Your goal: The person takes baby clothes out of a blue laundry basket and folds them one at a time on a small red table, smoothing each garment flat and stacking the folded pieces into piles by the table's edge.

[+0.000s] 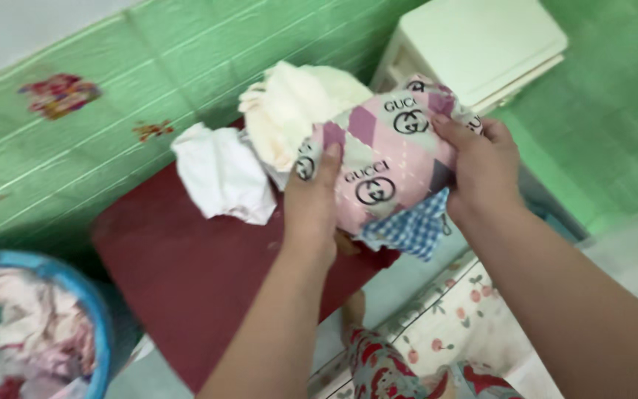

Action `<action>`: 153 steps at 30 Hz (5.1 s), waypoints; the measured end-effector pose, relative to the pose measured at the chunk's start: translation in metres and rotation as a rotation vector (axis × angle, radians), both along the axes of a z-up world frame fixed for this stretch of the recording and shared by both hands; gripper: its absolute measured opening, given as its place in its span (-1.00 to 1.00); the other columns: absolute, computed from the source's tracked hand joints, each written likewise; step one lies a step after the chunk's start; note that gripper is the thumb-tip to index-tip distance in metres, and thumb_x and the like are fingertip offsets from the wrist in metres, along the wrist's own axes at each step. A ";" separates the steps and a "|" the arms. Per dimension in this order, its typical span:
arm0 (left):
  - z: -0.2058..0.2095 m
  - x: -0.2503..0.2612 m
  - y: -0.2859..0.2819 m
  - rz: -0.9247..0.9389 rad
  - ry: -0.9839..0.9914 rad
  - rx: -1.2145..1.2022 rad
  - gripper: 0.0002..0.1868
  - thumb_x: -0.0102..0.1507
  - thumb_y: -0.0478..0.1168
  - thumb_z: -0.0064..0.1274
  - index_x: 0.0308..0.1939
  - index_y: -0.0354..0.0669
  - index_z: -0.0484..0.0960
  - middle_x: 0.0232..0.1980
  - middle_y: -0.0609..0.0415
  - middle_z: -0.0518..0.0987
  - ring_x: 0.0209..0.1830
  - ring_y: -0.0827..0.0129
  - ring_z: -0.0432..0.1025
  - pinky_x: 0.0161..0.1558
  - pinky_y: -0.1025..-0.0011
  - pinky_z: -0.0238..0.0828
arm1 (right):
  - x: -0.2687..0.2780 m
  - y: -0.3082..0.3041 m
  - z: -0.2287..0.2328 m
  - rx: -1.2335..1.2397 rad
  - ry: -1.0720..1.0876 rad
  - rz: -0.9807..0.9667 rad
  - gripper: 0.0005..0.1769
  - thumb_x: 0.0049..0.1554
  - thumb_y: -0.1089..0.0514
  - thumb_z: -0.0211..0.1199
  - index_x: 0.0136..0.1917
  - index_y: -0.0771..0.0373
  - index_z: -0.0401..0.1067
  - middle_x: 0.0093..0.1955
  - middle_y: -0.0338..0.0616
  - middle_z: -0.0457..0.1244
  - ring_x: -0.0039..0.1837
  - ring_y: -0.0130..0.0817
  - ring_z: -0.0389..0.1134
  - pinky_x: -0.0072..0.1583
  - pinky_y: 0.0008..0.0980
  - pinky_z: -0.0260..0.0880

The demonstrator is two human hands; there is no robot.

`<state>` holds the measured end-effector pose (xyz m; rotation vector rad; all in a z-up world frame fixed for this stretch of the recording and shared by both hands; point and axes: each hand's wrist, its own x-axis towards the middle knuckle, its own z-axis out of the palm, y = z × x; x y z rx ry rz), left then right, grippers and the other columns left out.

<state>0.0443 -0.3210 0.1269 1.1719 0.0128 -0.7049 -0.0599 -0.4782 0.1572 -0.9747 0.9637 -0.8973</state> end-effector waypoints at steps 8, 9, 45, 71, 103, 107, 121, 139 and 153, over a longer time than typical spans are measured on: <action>-0.044 -0.049 -0.055 0.022 0.075 0.322 -0.46 0.25 -0.11 0.09 0.23 -0.37 0.49 0.12 -0.20 0.66 0.09 0.12 0.54 0.11 0.30 0.43 | -0.040 -0.066 -0.059 0.014 0.167 0.057 -0.62 0.13 0.30 0.38 0.18 0.36 0.34 0.03 -0.07 0.36 0.03 -0.30 0.45 0.09 -0.35 0.51; -0.047 -0.048 -0.060 -0.019 0.003 0.479 -0.46 0.27 -0.09 0.09 0.25 -0.35 0.46 0.17 -0.21 0.61 0.16 0.08 0.50 0.18 0.27 0.38 | -0.043 -0.068 -0.068 0.040 0.153 0.081 -0.59 0.14 0.28 0.37 0.22 0.33 0.33 0.06 -0.08 0.36 0.05 -0.31 0.45 0.10 -0.36 0.51; -0.153 -0.053 -0.069 -0.691 -0.985 1.106 -0.14 0.37 0.23 -0.27 0.61 -0.01 -0.21 0.68 -0.04 -0.22 0.67 0.08 -0.37 0.48 -0.18 -0.47 | -0.014 -0.091 -0.183 -0.651 1.095 0.474 -0.48 0.23 -0.18 0.32 0.40 -0.02 0.46 0.19 0.16 0.26 0.20 0.04 0.32 0.28 -0.04 0.26; -0.139 -0.058 -0.068 -0.747 -1.011 1.225 -0.05 0.32 0.27 -0.24 0.59 -0.15 -0.22 0.67 0.01 -0.25 0.66 0.16 -0.41 0.49 -0.13 -0.52 | -0.028 -0.066 -0.194 -1.182 0.945 0.919 -0.03 0.21 -0.33 0.10 0.68 0.12 -0.13 0.70 0.29 -0.29 0.64 0.61 -0.33 0.55 0.36 -0.31; -0.068 -0.041 -0.034 -0.627 -1.096 0.981 -0.13 0.30 0.21 -0.16 0.57 -0.10 -0.01 0.64 -0.02 -0.06 0.66 0.00 -0.31 0.48 -0.27 -0.48 | 0.006 -0.011 -0.090 -1.365 1.098 0.559 -0.13 0.14 -0.22 0.19 0.63 0.07 0.13 0.70 0.06 -0.10 0.67 0.29 -0.21 0.53 0.46 -0.35; -0.052 -0.035 -0.017 -0.523 -1.183 1.014 -0.27 0.39 0.07 -0.19 0.56 -0.15 0.04 0.68 -0.03 -0.04 0.68 -0.05 -0.28 0.49 -0.29 -0.45 | 0.013 0.011 -0.071 -1.395 1.010 0.570 -0.19 0.19 -0.18 0.16 0.62 0.07 0.13 0.70 0.03 -0.09 0.67 0.28 -0.20 0.53 0.39 -0.33; 0.011 0.046 0.157 -0.354 -0.909 1.224 -0.26 0.36 -0.06 -0.28 0.58 -0.17 -0.12 0.67 -0.01 -0.18 0.66 0.04 -0.41 0.49 -0.15 -0.53 | 0.117 0.182 -0.039 -1.525 0.712 0.762 -0.27 0.24 -0.19 0.14 0.58 0.08 0.15 0.65 0.04 -0.02 0.67 0.23 -0.18 0.53 0.32 -0.33; 0.012 0.076 0.386 0.048 -0.811 1.386 -0.16 0.27 -0.13 -0.05 0.56 -0.25 -0.04 0.64 -0.09 -0.03 0.65 -0.03 -0.25 0.47 -0.21 -0.41 | 0.182 0.395 -0.016 -1.743 0.318 1.109 -0.31 0.20 -0.14 0.11 0.54 0.07 0.17 0.59 -0.03 0.05 0.64 0.08 -0.11 0.55 0.16 -0.26; -0.037 0.096 0.523 0.062 -0.549 1.459 -0.04 0.15 -0.19 0.12 0.56 -0.24 -0.02 0.64 -0.11 -0.04 0.65 -0.08 -0.26 0.46 -0.21 -0.29 | 0.220 0.532 -0.068 -1.643 0.274 1.531 -0.32 0.22 -0.06 0.13 0.53 0.22 0.16 0.59 0.03 0.04 0.61 0.13 -0.08 0.52 0.11 -0.15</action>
